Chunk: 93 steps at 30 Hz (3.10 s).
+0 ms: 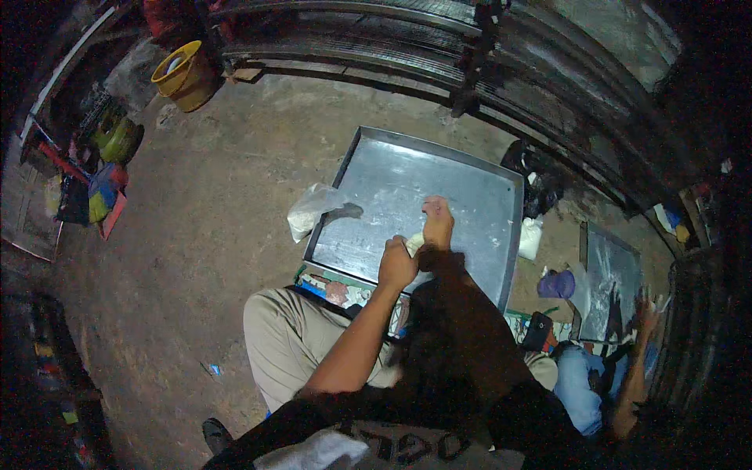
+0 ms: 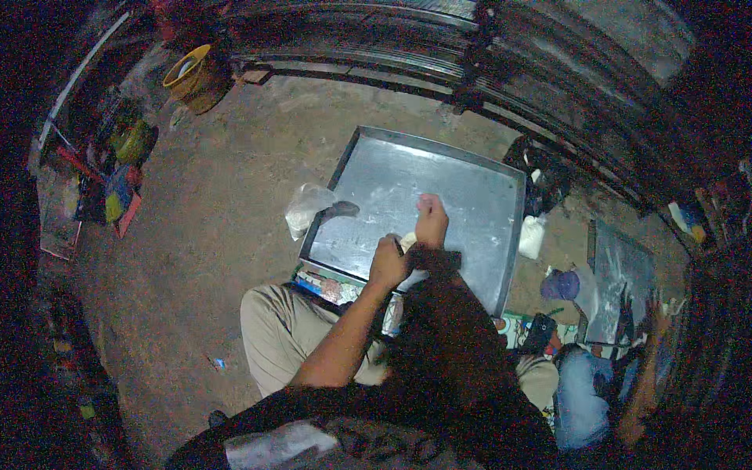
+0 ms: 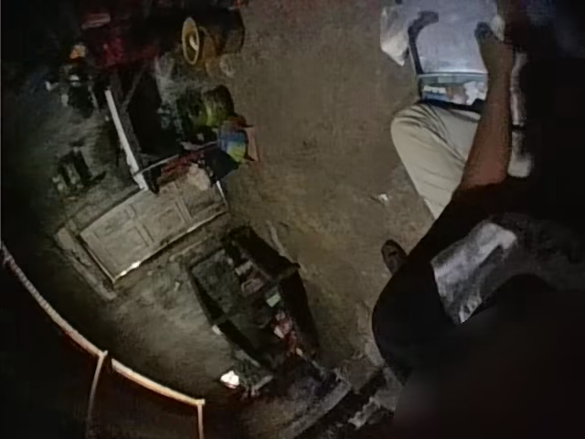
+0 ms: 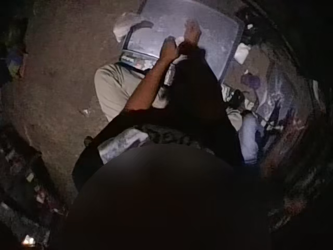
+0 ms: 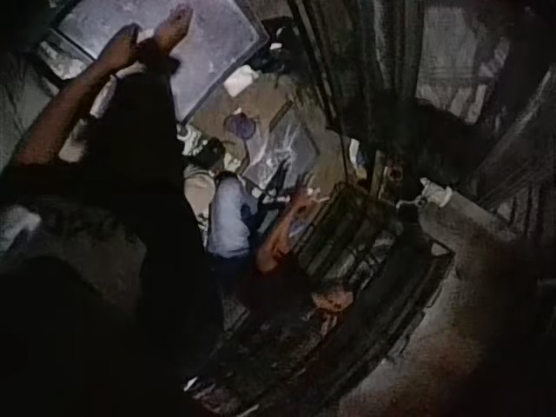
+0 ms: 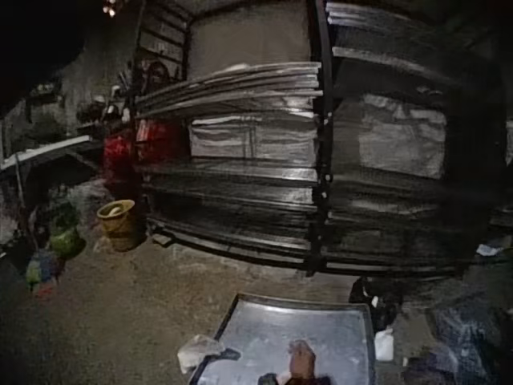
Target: The person sits on the floor and uses their hands to knead and roll pieces of dough on a metal tray next to a bag of flour.
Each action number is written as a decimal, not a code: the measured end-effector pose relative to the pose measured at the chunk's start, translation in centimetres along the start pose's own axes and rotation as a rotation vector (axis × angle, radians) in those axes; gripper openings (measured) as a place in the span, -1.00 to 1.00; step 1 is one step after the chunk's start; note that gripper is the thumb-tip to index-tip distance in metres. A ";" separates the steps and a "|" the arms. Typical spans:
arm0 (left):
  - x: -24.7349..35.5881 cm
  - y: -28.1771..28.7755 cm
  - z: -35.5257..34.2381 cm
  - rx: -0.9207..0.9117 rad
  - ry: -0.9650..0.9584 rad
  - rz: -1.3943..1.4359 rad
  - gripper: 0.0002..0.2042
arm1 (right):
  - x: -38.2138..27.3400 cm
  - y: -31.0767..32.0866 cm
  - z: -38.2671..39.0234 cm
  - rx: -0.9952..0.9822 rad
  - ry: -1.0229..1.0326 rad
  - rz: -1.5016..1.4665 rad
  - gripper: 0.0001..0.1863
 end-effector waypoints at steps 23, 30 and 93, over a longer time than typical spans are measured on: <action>2.3 0.9 7.6 -0.370 -0.208 0.965 -0.60 | -3.5 9.0 11.3 0.285 -0.531 0.325 -0.26; 2.0 0.6 7.7 -0.467 -0.056 1.062 -0.63 | -8.6 6.9 11.6 0.300 -0.581 -0.139 -0.35; -2.9 3.5 4.0 0.182 -0.022 0.469 -0.58 | -5.6 1.4 10.9 -0.493 -0.224 -0.059 -0.70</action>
Point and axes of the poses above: each hand's wrist, its own z-axis away from the middle knuckle, its own y-axis out of the back of the hand, x = y × z, the point moved 6 cm from there along -z, towards the middle knuckle, and after that the axes turned 15 degrees about -z, right-handed, at the moved point
